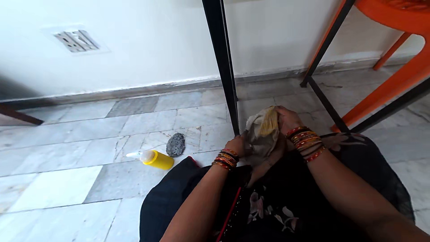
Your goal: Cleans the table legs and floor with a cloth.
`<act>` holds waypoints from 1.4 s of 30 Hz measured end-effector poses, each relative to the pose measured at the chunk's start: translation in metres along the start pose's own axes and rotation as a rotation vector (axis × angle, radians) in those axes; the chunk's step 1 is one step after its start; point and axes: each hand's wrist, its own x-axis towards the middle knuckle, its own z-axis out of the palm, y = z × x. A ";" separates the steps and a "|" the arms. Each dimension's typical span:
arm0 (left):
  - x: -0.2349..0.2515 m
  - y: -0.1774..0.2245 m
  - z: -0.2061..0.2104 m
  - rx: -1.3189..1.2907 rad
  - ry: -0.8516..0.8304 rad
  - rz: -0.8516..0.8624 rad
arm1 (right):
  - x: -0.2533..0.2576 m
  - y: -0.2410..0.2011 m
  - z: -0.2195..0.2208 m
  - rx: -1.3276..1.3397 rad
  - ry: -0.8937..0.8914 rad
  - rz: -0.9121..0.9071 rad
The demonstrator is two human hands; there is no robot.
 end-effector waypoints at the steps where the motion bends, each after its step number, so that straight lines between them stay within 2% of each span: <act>1: -0.001 0.008 0.001 0.001 0.038 -0.029 | -0.004 -0.005 0.001 0.080 -0.022 -0.010; 3: -0.004 0.014 -0.002 -0.045 0.091 -0.029 | -0.009 -0.015 0.000 0.186 -0.072 -0.054; 7: -0.011 0.008 -0.007 -0.279 0.198 0.218 | -0.017 -0.036 -0.013 0.311 -0.284 -0.206; 10: -0.021 0.020 -0.008 -0.376 0.321 0.354 | -0.032 -0.046 -0.015 0.311 -0.487 -0.291; 12: -0.026 0.031 -0.009 -0.326 0.339 0.316 | -0.038 -0.050 -0.014 0.322 -0.590 -0.359; 13: -0.029 0.036 -0.013 -0.259 0.283 0.249 | -0.038 -0.053 -0.015 0.325 -0.596 -0.418; 16: -0.035 0.036 -0.029 -0.142 0.072 0.047 | -0.033 -0.074 -0.028 0.367 -0.391 -0.588; 18: -0.037 0.025 -0.039 -0.187 0.063 0.039 | -0.024 -0.092 -0.045 0.421 -0.184 -0.632; 21: -0.040 0.007 -0.060 -0.331 0.096 0.138 | -0.008 -0.104 -0.068 0.574 0.023 -0.632; 23: -0.040 -0.006 -0.067 -0.453 0.147 0.200 | -0.002 -0.105 -0.076 0.636 0.108 -0.615; 25: -0.045 -0.016 -0.069 -0.542 0.229 0.345 | 0.002 -0.105 -0.080 0.663 0.130 -0.579; 26: -0.057 -0.009 -0.072 -0.568 0.302 0.448 | 0.003 -0.105 -0.080 0.668 0.134 -0.563; 27: -0.085 0.020 -0.082 -0.585 0.370 0.450 | 0.004 -0.106 -0.081 0.667 0.131 -0.553; 28: -0.132 0.085 -0.110 -0.594 0.316 0.067 | 0.004 -0.106 -0.081 0.662 0.116 -0.546; 29: -0.155 0.132 -0.126 -0.594 0.328 -0.200 | 0.004 -0.105 -0.080 0.645 0.085 -0.543; 30: -0.162 0.147 -0.132 -0.607 0.323 -0.289 | 0.002 -0.103 -0.079 0.612 0.038 -0.546; 31: -0.157 0.132 -0.127 -0.668 0.298 -0.184 | -0.001 -0.100 -0.074 0.536 -0.024 -0.550; 32: -0.135 0.087 -0.111 -0.755 0.240 0.090 | -0.007 -0.095 -0.067 0.410 -0.097 -0.552; 33: -0.090 0.027 -0.084 -0.796 0.194 0.459 | -0.016 -0.089 -0.058 0.221 -0.176 -0.550; 34: -0.064 0.002 -0.069 -0.848 0.100 0.473 | -0.027 -0.080 -0.044 0.015 -0.247 -0.539; 36: -0.054 0.006 -0.055 -0.942 -0.022 0.256 | -0.054 -0.061 -0.018 -0.452 -0.552 -0.473; 38: -0.062 0.023 -0.047 -0.938 0.078 0.114 | -0.072 -0.041 0.004 -0.862 -0.956 -0.422; 40: -0.053 0.009 -0.041 -0.884 0.103 0.181 | -0.084 -0.028 0.018 -1.126 -1.203 -0.353; 42: -0.044 -0.003 -0.040 -0.947 0.069 0.219 | -0.090 -0.016 0.022 -1.205 -1.247 -0.356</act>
